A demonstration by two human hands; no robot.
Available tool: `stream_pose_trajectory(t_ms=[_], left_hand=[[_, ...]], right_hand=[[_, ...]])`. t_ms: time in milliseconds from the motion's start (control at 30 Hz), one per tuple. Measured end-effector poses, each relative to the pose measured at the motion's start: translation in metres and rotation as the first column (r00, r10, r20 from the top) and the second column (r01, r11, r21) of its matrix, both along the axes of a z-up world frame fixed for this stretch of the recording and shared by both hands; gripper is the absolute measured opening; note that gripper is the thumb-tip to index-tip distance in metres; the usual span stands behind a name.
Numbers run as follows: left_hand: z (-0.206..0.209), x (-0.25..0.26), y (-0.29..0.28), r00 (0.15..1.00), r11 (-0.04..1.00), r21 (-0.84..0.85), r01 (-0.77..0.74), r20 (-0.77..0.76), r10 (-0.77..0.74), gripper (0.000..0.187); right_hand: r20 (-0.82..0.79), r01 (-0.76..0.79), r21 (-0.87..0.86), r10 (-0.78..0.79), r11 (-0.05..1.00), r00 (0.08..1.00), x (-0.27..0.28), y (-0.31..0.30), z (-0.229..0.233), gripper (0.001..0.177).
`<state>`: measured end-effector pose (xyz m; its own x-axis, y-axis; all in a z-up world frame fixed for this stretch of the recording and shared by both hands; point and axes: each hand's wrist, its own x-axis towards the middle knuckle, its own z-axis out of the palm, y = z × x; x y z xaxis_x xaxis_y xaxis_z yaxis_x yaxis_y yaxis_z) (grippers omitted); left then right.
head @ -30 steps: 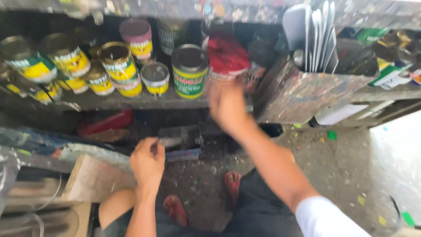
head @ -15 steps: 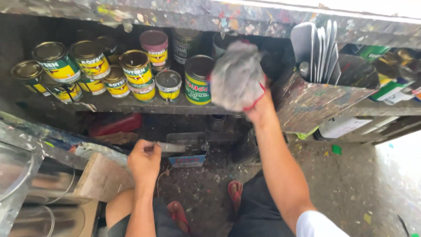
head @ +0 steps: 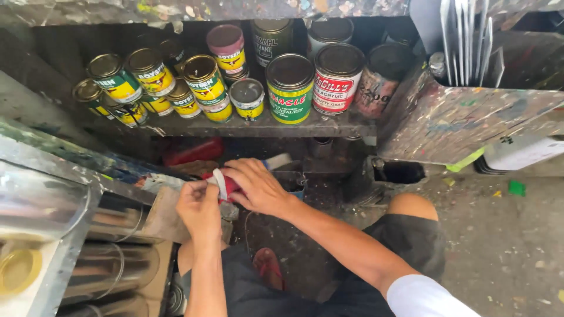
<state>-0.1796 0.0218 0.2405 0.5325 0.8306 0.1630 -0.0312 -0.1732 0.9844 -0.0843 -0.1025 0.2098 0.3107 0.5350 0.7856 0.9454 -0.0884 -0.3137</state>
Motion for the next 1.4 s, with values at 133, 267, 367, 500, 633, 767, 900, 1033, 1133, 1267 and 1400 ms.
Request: stream_pose_trajectory(t_ms=[133,267,367,500,633,767,900,1033,1133,1267,1400], left_hand=[[0.004,-0.016,0.005,0.999,0.993,-0.117,0.012,0.044,-0.007,0.01],[0.033,-0.042,0.016,0.989,0.925,-0.362,0.115,0.133,-0.07,0.016],[0.049,-0.05,0.022,0.986,0.921,-0.369,0.126,0.146,-0.076,0.016],[0.075,-0.057,0.045,0.989,0.954,-0.297,0.033,0.149,0.013,0.015],[0.074,-0.045,0.038,0.98,0.941,-0.321,0.11,0.196,-0.047,0.016],[0.053,-0.025,0.014,0.966,0.908,-0.36,0.215,0.213,-0.144,0.018],[0.038,-0.025,-0.001,0.962,0.891,-0.381,0.246,0.205,-0.178,0.017],[0.015,-0.009,-0.036,0.964,0.843,-0.474,0.253,0.196,-0.178,0.013],[-0.004,0.01,-0.062,0.911,0.782,-0.484,0.392,0.324,-0.256,0.017],[-0.014,0.016,-0.061,0.927,0.781,-0.501,0.372,0.231,-0.294,0.012],[-0.04,0.016,-0.055,0.9,0.732,-0.524,0.436,0.249,-0.358,0.009]], right_hand=[[0.183,0.043,-0.061,-0.031,0.997,0.983,0.019,0.014,-0.007,0.05],[0.314,0.221,-0.184,-0.155,0.958,0.937,0.049,-0.036,0.015,0.037],[0.286,0.262,-0.173,-0.206,0.95,0.936,0.082,-0.075,0.003,0.037],[-0.421,0.184,0.11,-0.122,0.977,0.899,0.097,-0.132,0.008,0.059],[-0.87,0.547,0.463,0.241,0.697,0.43,0.094,-0.12,-0.014,0.016],[-0.435,0.653,0.675,0.9,0.343,-0.023,0.07,-0.095,0.041,0.03],[-0.393,0.709,0.66,0.919,0.249,0.044,0.069,-0.081,0.085,0.019],[-0.407,0.784,0.602,0.903,0.151,0.139,0.067,-0.049,0.082,0.025],[-0.484,0.736,0.627,0.868,0.254,0.112,0.032,-0.018,0.08,0.039],[-0.525,0.73,0.619,0.844,0.291,0.108,0.016,-0.016,0.069,0.022],[-0.609,0.658,0.637,0.785,0.402,0.111,0.008,-0.018,0.057,0.023]])
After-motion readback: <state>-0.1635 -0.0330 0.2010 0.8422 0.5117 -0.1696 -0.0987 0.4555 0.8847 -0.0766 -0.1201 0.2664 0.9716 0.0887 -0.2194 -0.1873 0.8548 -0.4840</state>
